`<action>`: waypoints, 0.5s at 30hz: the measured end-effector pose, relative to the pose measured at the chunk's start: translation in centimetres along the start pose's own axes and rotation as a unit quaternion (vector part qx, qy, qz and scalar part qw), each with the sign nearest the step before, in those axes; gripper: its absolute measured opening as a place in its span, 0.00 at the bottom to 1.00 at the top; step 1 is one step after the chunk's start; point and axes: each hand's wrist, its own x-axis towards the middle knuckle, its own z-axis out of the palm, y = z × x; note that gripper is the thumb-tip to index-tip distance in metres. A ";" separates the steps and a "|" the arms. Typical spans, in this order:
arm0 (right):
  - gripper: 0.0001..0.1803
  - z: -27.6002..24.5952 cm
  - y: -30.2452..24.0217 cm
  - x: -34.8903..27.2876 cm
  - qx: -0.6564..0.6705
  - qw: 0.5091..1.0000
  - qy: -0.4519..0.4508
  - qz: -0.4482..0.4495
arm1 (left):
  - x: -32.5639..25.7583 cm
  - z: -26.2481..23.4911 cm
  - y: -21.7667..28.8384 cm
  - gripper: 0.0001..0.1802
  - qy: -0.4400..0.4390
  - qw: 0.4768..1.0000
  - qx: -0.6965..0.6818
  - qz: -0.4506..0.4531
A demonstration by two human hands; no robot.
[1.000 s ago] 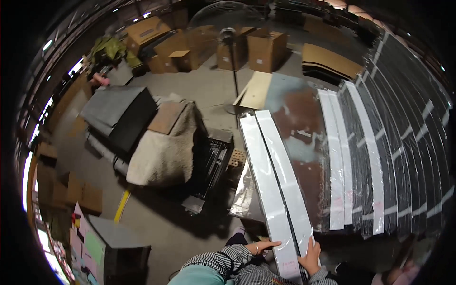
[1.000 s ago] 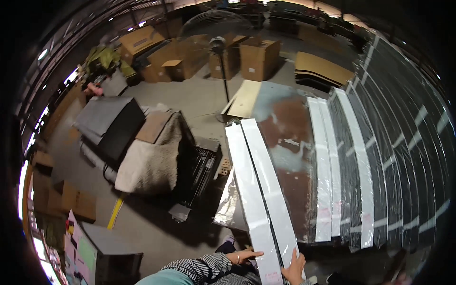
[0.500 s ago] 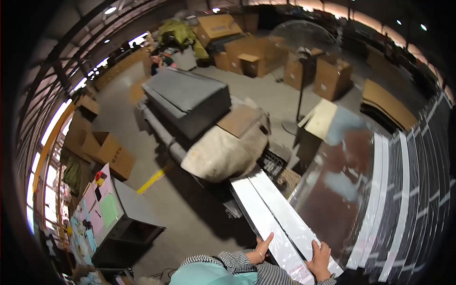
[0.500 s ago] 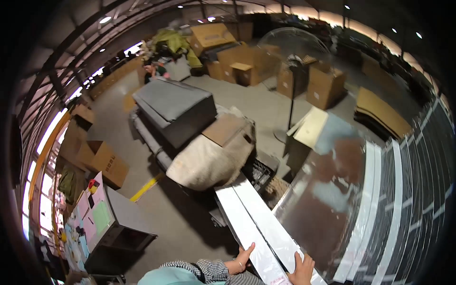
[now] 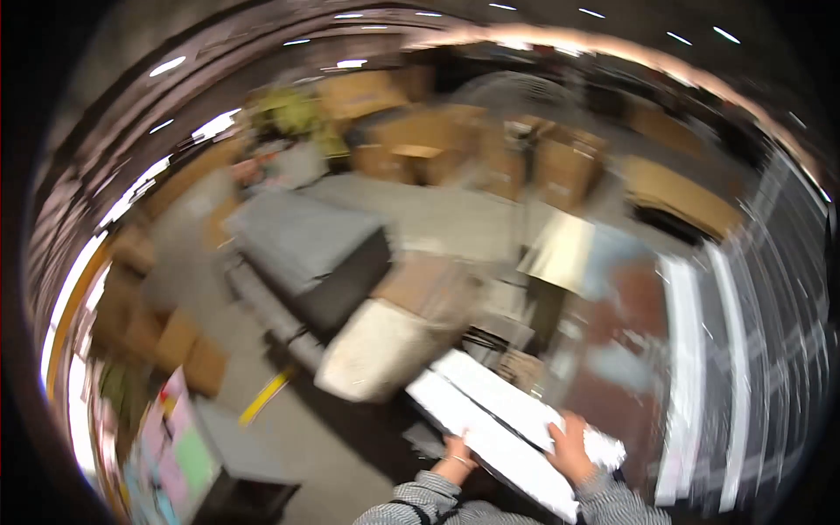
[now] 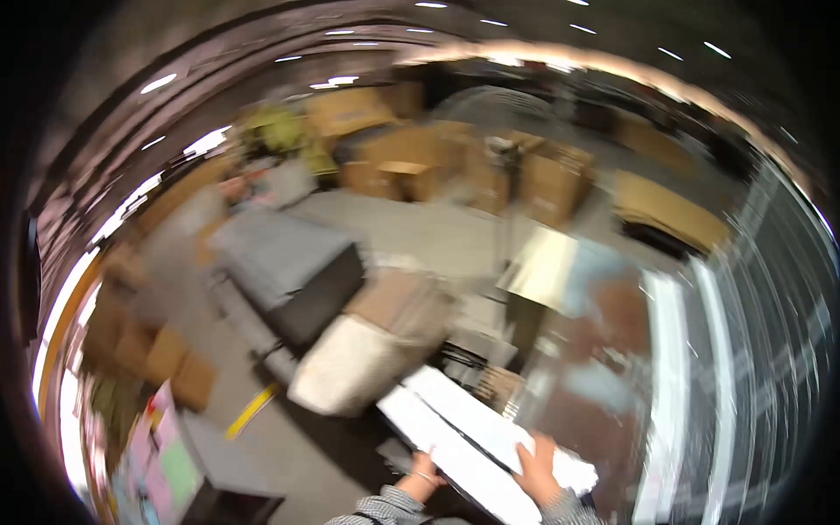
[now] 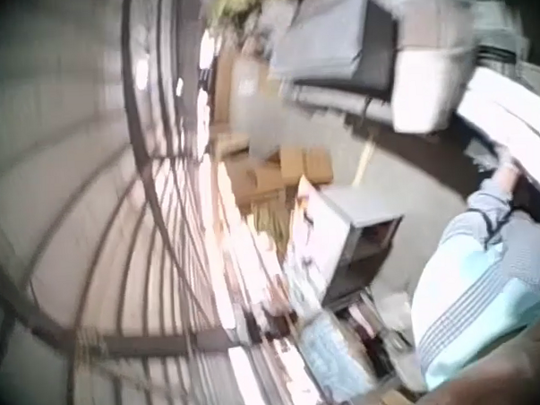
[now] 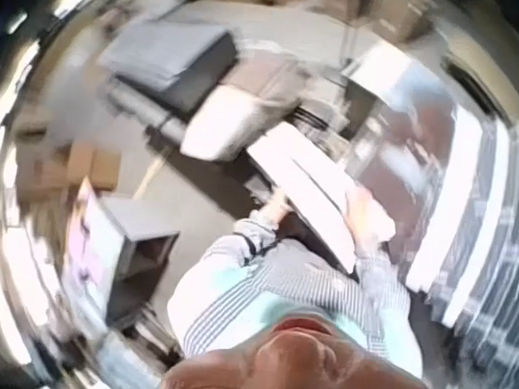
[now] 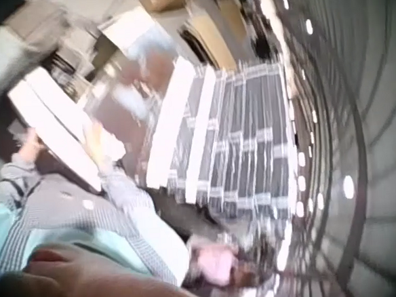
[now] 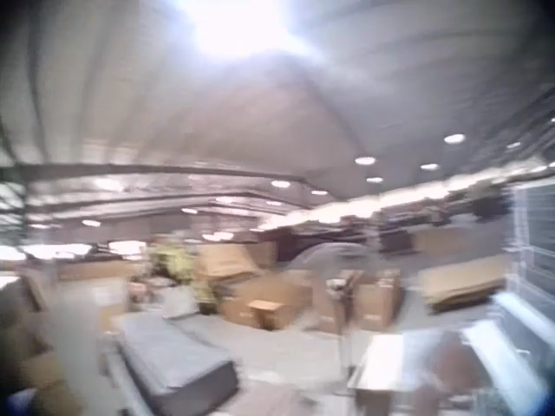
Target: Marking cardboard shipping boxes with a pen and then organizing long wrapped components on a warehouse pallet.
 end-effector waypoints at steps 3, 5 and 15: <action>0.29 -1.2 0.7 4.7 0.065 0.986 0.151 0.037 | 2.2 2.0 1.9 0.31 -0.053 0.993 -0.100 0.033; 0.33 -6.0 -2.4 5.8 0.049 0.983 0.176 0.017 | 5.4 -1.5 2.8 0.31 0.099 0.987 0.093 0.092; 0.46 -25.2 17.5 -35.3 -0.337 0.795 0.266 0.428 | 0.0 5.4 -21.3 0.24 -0.274 0.903 0.258 -0.206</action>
